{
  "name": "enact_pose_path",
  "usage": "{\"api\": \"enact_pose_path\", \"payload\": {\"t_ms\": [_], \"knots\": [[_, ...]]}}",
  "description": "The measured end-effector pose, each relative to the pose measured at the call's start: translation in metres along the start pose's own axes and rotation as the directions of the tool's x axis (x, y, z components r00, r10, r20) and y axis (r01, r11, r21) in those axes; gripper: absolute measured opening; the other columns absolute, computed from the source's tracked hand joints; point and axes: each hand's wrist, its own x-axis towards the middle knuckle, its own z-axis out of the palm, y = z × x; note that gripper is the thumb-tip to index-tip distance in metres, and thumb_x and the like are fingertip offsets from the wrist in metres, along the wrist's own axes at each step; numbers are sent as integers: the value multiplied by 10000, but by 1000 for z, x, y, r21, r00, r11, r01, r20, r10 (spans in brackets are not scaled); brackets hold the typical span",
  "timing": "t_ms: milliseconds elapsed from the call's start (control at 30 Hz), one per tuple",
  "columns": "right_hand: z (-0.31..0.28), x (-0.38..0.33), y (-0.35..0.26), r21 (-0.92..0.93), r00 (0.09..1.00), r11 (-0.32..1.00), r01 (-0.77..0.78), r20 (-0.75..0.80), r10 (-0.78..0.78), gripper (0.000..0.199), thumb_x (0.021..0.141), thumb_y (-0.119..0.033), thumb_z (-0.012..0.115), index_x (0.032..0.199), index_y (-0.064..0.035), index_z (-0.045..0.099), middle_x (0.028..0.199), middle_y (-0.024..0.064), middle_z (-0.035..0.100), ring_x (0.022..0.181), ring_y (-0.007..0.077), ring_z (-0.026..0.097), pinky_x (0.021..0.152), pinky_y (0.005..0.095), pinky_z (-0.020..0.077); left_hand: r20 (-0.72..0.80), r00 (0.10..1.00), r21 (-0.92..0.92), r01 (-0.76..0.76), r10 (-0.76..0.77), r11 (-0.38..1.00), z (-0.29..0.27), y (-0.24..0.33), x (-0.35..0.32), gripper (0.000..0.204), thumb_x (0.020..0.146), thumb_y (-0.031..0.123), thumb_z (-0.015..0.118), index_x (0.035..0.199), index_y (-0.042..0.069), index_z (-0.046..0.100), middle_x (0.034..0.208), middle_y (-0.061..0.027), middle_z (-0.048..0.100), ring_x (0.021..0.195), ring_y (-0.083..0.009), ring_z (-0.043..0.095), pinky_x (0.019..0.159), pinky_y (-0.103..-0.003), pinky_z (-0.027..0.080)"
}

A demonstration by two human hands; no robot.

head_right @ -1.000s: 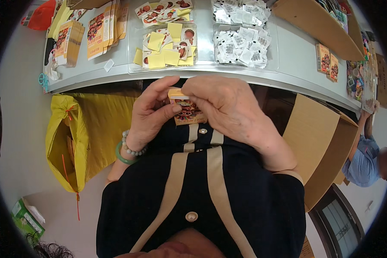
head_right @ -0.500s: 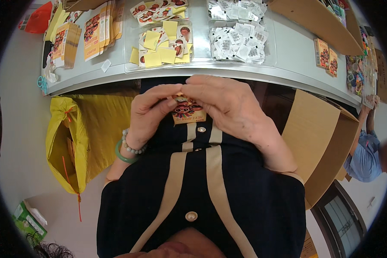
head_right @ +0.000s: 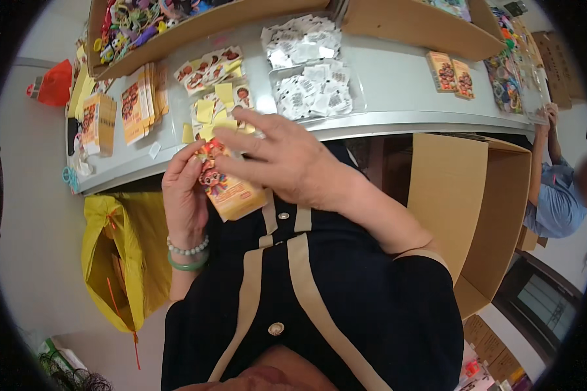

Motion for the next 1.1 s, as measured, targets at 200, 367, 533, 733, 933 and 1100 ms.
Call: {"api": "enact_pose_path", "payload": {"t_ms": [200,367,533,733,933,1100], "knots": [[-14,-15,5,196,967,952,-236,-51,251,286,759,-86,633,1037,-42,580,1027,114,623,942,298,616,801,371,487,194,961,354,119,-197,928,13,15,9,424,919,275,547,1215,-27,513,1088,-73,589,906,-115,564,831,-264,459],[-41,-14,7,317,754,693,-647,402,520,280,833,-279,553,985,-47,514,856,206,590,837,399,575,725,446,449,497,829,245,149,-256,958,41,16,21,636,786,126,717,1327,-4,408,1229,-63,505,1094,-148,505,935,-271,417],[-74,0,39,60,878,892,-448,220,426,259,855,-245,588,974,-19,625,896,137,650,777,285,630,702,360,491,449,868,49,214,-213,976,61,0,39,676,758,173,735,1311,-21,398,1171,-158,568,1076,-297,572,909,-421,479],[-175,48,211,-482,615,469,-740,-205,761,314,787,-203,582,1056,-47,623,937,91,669,881,219,630,753,348,478,420,891,132,125,-170,983,71,12,57,637,760,179,732,1280,-23,423,1126,-183,585,1052,-333,586,864,-421,515],[-153,56,295,-636,94,495,-592,555,826,508,744,-291,650,1216,-126,564,1210,118,584,1087,272,562,881,384,440,357,923,139,102,-146,985,70,11,68,595,760,143,721,1264,-21,451,1143,-182,582,1064,-327,582,896,-403,495],[-145,47,295,-515,173,496,-699,551,816,509,783,-211,636,1273,-146,515,1183,148,583,1076,230,556,885,354,429,324,933,164,104,-153,981,66,12,73,590,750,131,729,1255,-19,465,1144,-172,587,1068,-315,582,903,-393,488]]}}
